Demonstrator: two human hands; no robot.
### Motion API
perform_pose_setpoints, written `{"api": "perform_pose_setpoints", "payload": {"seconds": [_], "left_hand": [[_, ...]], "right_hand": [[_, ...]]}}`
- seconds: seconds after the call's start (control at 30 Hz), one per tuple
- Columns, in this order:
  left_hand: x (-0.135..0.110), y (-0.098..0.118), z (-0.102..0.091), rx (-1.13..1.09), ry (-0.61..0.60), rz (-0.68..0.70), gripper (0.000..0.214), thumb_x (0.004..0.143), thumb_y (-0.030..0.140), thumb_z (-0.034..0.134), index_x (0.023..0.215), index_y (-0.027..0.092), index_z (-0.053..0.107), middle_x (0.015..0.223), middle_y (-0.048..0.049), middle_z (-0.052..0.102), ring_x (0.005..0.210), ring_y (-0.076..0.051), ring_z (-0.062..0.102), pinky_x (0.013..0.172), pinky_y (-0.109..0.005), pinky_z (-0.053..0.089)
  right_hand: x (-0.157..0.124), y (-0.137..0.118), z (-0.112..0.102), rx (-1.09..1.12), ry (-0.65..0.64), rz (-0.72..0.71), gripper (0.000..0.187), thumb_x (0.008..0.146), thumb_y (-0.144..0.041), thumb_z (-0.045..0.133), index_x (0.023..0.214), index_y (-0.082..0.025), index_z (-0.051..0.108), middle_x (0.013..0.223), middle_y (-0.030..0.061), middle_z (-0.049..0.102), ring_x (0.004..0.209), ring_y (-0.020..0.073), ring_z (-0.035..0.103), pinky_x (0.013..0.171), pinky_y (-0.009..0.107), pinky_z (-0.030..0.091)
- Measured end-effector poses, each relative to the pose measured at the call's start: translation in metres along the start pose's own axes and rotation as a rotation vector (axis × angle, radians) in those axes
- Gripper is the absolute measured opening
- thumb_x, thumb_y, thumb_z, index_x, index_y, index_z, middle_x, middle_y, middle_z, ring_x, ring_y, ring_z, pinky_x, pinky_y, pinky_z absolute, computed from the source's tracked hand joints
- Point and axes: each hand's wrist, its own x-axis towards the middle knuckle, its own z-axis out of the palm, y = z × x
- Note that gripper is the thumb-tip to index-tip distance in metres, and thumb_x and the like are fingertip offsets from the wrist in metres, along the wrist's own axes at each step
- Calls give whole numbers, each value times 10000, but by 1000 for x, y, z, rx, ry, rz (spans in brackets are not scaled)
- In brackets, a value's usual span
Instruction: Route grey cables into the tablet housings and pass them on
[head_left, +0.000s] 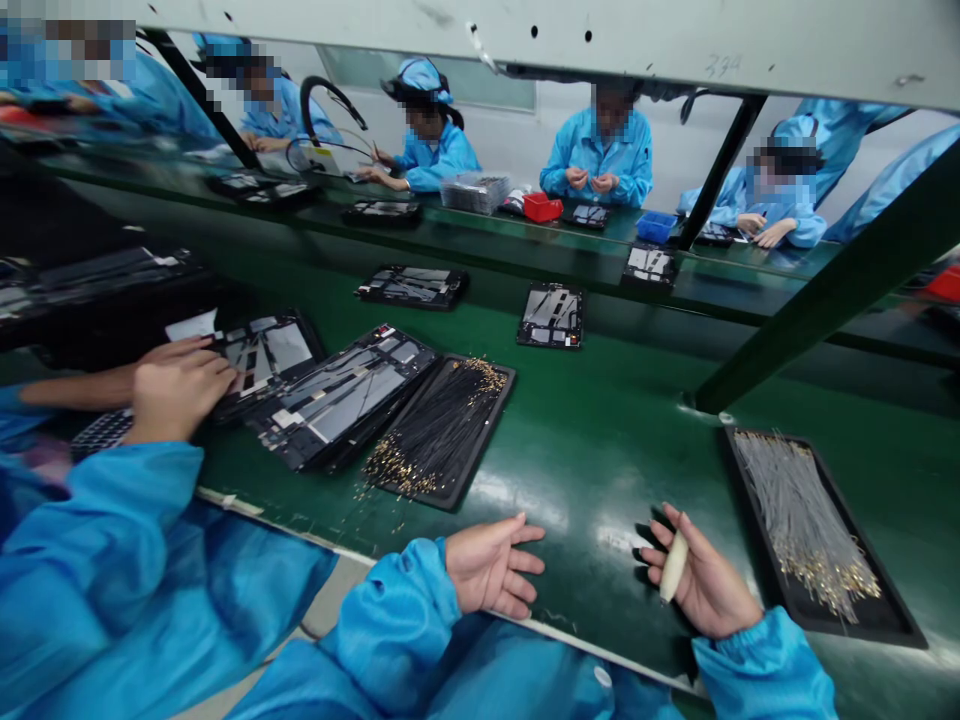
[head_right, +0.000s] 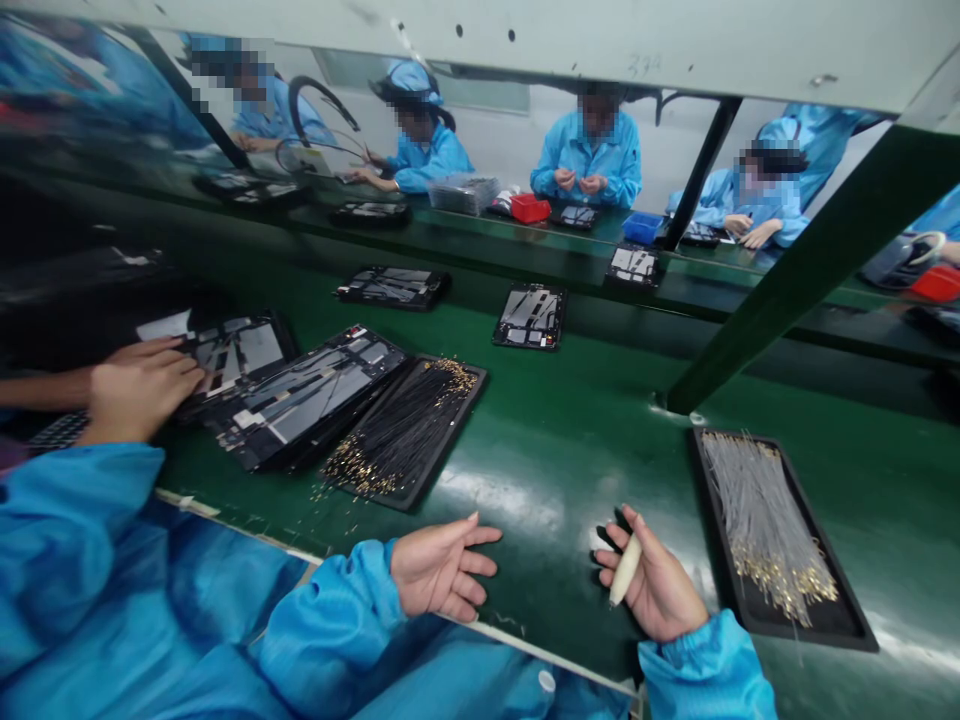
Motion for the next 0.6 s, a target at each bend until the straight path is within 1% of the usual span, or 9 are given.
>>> {"api": "perform_pose_setpoints", "payload": {"seconds": [0.1,0.2,0.27,0.33,0.4,0.43,0.5,0.53,0.6], "left_hand": [[-3,-2,4,10,25,40,419,729,582,465,1000,265,506,774,-9,594,617,-174,583,676,-376,440],[-1,-2,13,119,116,64,489,702,588,493,1024,220,491,735,-30,570,548,-172,552,636,-399,449],[2,5,25,209,193,151,515,659,552,576,997,169,512,725,-45,550,532,-159,521,618,-389,450],[5,20,42,234,235,291,470,638,480,640,943,134,546,756,-60,539,586,-143,511,649,-345,450],[8,45,61,197,241,399,426,676,451,620,935,120,553,799,-72,534,643,-131,510,690,-302,445],[10,62,70,172,234,435,429,708,459,583,963,116,541,823,-79,534,653,-127,511,702,-296,447],[17,101,86,117,218,516,467,764,475,504,1063,116,492,921,-100,526,679,-118,521,734,-294,449],[23,122,91,84,219,558,513,785,501,453,1127,118,449,996,-116,508,720,-119,530,755,-289,446],[37,165,95,-3,243,641,596,814,539,361,1242,125,334,1175,-151,421,908,-149,529,805,-273,430]], "right_hand": [[-1,0,2,1,11,-1,396,708,-365,649,1057,-295,474,835,-15,664,679,216,650,543,327,512],[-3,5,9,-27,70,-50,458,674,-365,678,1069,-280,460,814,-14,661,648,199,645,536,316,513],[-6,10,10,-78,161,-130,507,654,-383,687,1086,-265,450,774,-17,655,596,167,628,505,284,503],[-10,16,6,-206,279,-226,540,647,-425,671,1109,-252,452,717,-25,644,527,136,592,436,242,468],[-17,21,-7,-437,414,-317,529,644,-463,647,1101,-247,493,699,-17,645,538,145,586,418,236,450],[-22,24,-16,-575,491,-362,504,640,-472,642,1077,-248,527,735,0,657,605,167,605,459,249,469],[-32,31,-37,-838,631,-450,426,629,-469,646,992,-250,599,863,45,673,798,228,620,624,296,505],[-36,35,-48,-943,666,-500,385,622,-458,653,943,-247,626,915,64,671,867,255,609,703,324,500],[-43,48,-66,-1103,630,-628,313,609,-422,674,864,-241,660,910,87,677,857,286,617,750,370,492]]}}
